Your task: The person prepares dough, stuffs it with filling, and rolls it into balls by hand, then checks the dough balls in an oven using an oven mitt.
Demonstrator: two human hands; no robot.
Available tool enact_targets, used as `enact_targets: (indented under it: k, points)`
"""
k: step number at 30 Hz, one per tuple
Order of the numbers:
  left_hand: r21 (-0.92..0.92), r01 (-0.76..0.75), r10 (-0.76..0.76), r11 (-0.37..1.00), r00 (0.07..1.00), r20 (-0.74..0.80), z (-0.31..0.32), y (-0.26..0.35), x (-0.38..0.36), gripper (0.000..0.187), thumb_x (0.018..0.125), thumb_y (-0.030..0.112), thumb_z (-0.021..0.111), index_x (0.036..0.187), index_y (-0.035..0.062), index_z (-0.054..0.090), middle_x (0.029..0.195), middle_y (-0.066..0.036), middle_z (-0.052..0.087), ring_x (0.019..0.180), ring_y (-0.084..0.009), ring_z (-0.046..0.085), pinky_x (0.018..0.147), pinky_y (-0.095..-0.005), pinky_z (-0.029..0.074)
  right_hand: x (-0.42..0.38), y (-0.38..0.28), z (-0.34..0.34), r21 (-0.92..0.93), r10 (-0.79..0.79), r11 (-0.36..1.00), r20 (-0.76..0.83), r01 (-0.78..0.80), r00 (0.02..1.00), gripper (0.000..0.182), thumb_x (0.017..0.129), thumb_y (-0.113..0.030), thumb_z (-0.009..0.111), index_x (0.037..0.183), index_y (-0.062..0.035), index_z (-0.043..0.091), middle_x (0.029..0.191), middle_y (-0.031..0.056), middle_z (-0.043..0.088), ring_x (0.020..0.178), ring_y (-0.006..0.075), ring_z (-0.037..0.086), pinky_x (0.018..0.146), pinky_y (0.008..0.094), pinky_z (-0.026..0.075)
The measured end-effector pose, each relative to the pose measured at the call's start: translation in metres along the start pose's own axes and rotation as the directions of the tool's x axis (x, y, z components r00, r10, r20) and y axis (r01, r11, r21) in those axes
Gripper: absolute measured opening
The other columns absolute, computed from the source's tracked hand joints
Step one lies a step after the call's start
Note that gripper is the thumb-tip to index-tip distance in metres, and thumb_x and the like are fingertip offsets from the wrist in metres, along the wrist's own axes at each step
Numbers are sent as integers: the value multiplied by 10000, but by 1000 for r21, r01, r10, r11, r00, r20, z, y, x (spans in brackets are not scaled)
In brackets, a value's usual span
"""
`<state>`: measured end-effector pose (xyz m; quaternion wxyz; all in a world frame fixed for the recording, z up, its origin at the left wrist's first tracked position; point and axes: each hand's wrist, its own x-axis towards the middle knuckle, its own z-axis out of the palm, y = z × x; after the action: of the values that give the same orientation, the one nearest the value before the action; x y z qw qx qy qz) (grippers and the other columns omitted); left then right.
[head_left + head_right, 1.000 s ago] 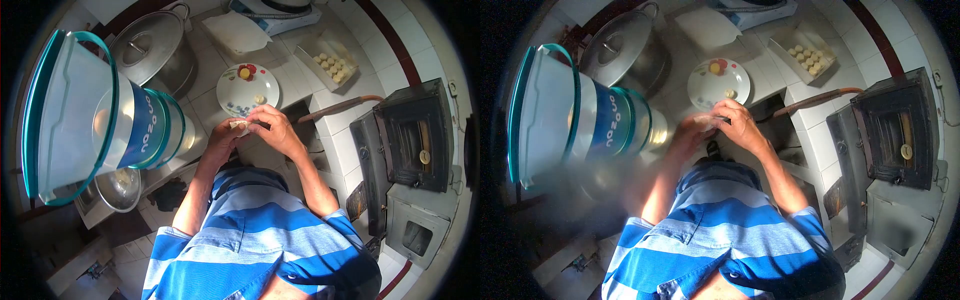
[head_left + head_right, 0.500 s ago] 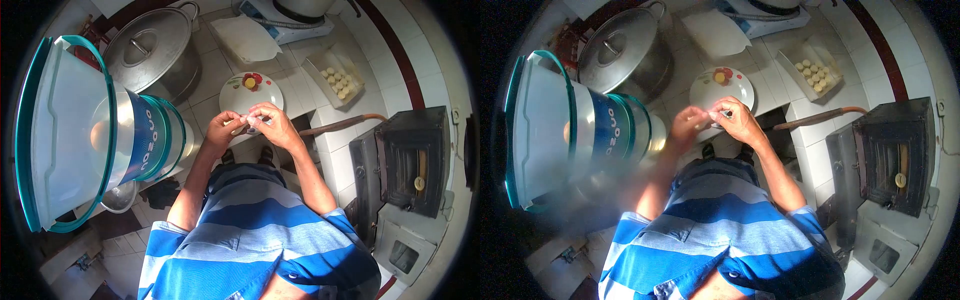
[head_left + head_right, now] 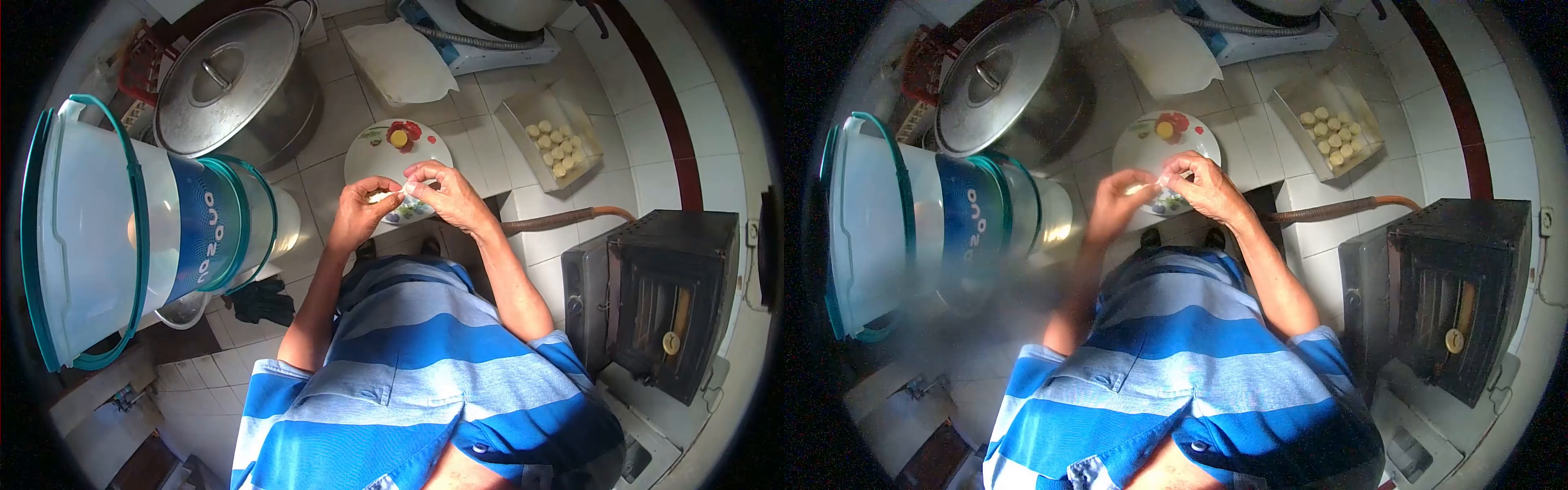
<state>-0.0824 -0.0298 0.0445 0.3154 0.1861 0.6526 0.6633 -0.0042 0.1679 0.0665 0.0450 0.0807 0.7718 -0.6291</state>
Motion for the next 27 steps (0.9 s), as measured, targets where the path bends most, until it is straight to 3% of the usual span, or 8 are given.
enact_targets:
  k: [4, 6, 11, 16, 20, 22, 25, 27]
  points:
    - [91, 24, -22, 996, 999, -30, 0, -11, 5, 171, 921, 132, 750, 1002, -15, 716, 850, -25, 715, 778, -70, 621, 707, -246, 509, 3, 7, -11, 27, 25, 999, 24, -26, 999, 239, 978, -245, 685, 1010, -11, 717, 1293, 118, 633, 1111, 195, 619, 947, 349, 478]
    - [117, 37, -32, 992, 998, -50, -2, -15, 7, 165, 922, 135, 746, 992, -11, 715, 848, -21, 712, 771, -70, 616, 711, -245, 508, 3, 12, -16, 243, 122, 961, 53, -132, 991, 240, 974, -248, 696, 999, -10, 720, 1245, 91, 658, 1071, 149, 616, 934, 320, 474]
    - [111, 80, -72, 991, 994, -78, -15, -33, 16, 173, 906, 136, 748, 1006, -1, 713, 898, -41, 707, 802, -109, 637, 737, -279, 520, -2, 24, -33, 428, 46, 904, -74, -10, 996, 267, 979, -259, 717, 1094, -18, 733, 1054, 22, 717, 960, 81, 602, 857, 270, 466]
    - [653, -73, 96, 753, 995, 0, -22, -25, 34, 266, 843, 154, 771, 1087, 59, 728, 1006, -133, 721, 900, -259, 716, 814, -357, 563, -12, 48, -42, 302, 101, 952, -175, -44, 979, 274, 980, -233, 730, 1112, 7, 724, 988, 11, 715, 915, 75, 602, 844, 246, 480]
    - [758, -7, 1, 652, 1000, 8, -30, -46, 58, 376, 800, 148, 777, 1167, 97, 712, 1097, -147, 705, 1030, -335, 691, 951, -448, 528, -16, 65, -40, 84, 241, 970, -185, -229, 953, 280, 956, -208, 741, 1134, 7, 716, 1021, 46, 718, 893, 126, 652, 807, 267, 518]
    - [954, -192, 211, 232, 967, 143, -34, -56, 66, 566, 764, 179, 814, 1299, 116, 640, 1257, -147, 650, 1233, -359, 589, 1145, -578, 375, -15, 84, -31, 60, 170, 985, -210, -161, 963, 276, 950, -193, 739, 1133, 12, 710, 1053, 64, 707, 883, 145, 669, 802, 287, 533]
    - [911, -126, 249, 392, 968, 26, -28, -46, 61, 632, 761, 186, 819, 1355, 155, 606, 1390, -157, 571, 1323, -390, 504, 1206, -635, 246, -13, 88, -20, 11, 94, 996, -214, -94, 972, 313, 941, -160, 745, 1204, -4, 676, 1059, 75, 697, 899, 157, 686, 796, 289, 549]
    - [927, -132, 290, 352, 957, 26, -24, -37, 55, 651, 767, 182, 820, 1375, 151, 590, 1427, -168, 538, 1334, -401, 492, 1190, -614, 287, -8, 86, -11, -290, -149, 953, -192, 89, 970, 331, 909, -142, 759, 1211, -33, 676, 1134, 107, 673, 938, 221, 693, 802, 344, 566]
